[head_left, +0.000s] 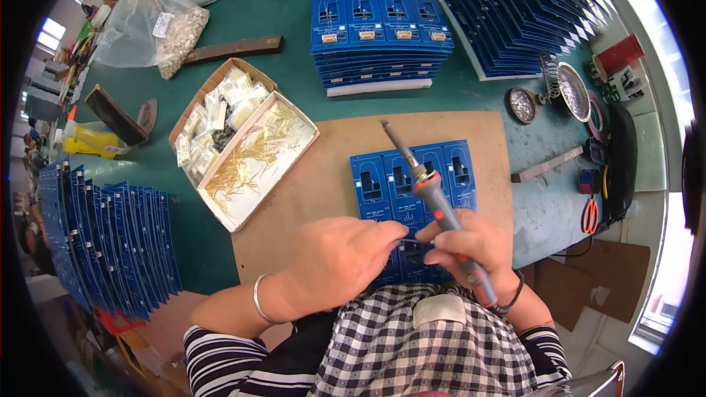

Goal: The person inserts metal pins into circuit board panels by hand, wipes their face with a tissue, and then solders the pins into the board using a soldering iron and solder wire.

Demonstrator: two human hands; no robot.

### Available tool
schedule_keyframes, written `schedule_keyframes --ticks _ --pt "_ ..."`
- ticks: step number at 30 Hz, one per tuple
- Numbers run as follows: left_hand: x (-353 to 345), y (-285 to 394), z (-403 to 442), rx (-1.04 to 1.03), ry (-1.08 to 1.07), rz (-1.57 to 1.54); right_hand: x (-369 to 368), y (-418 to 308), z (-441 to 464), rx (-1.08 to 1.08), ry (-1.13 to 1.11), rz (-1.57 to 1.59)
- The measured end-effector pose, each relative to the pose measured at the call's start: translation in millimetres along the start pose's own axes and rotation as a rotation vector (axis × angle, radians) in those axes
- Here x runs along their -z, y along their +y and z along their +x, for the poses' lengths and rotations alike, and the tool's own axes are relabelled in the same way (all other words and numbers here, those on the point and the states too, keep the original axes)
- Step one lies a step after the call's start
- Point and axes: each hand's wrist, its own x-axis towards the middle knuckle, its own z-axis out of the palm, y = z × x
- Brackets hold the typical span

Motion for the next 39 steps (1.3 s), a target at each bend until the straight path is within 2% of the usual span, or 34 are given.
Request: schedule_keyframes --ticks 5,8,12,14,17,19,20,22,25,27,30,34,37,39 --pt "-4 -7 -7 0.041 -0.006 -0.075 -17 4 -1 -0.060 0.036 0.093" --pt "-5 -11 -8 0.047 -0.001 -0.104 -11 8 -5 -0.105 -0.104 0.075" --pt "1 -23 -10 0.029 0.057 -0.036 7 5 -9 -0.223 0.073 -0.069" --pt "14 -28 -6 0.073 0.085 0.102 25 16 -22 -0.164 0.213 0.104" --pt "17 -39 -3 0.120 0.130 0.212 44 1 -18 -0.021 0.327 0.146" --pt "19 -39 -1 0.158 0.089 0.280 51 -3 -16 -0.066 0.365 -0.046" --pt "17 -40 1 0.107 0.123 0.306 53 -4 -16 -0.085 0.385 -0.143" --pt "10 -42 5 0.003 0.185 0.351 41 -4 -20 -0.233 0.409 0.054" --pt "0 -50 -3 0.030 0.136 0.344 32 -7 -27 -0.392 0.363 0.381" --pt "0 -51 -2 0.023 0.129 0.354 23 -1 -23 -0.357 0.388 0.328" --pt "2 -55 0 0.020 0.121 0.350 17 5 -21 -0.431 0.344 0.122" --pt "2 -59 -1 0.029 0.129 0.316 17 1 -17 -0.562 0.235 0.060" --pt "0 -60 -2 0.017 0.151 0.308 11 2 -17 -0.567 0.247 0.005" --pt "0 -61 -2 0.016 0.151 0.300 7 -2 -12 -0.610 0.286 0.077"
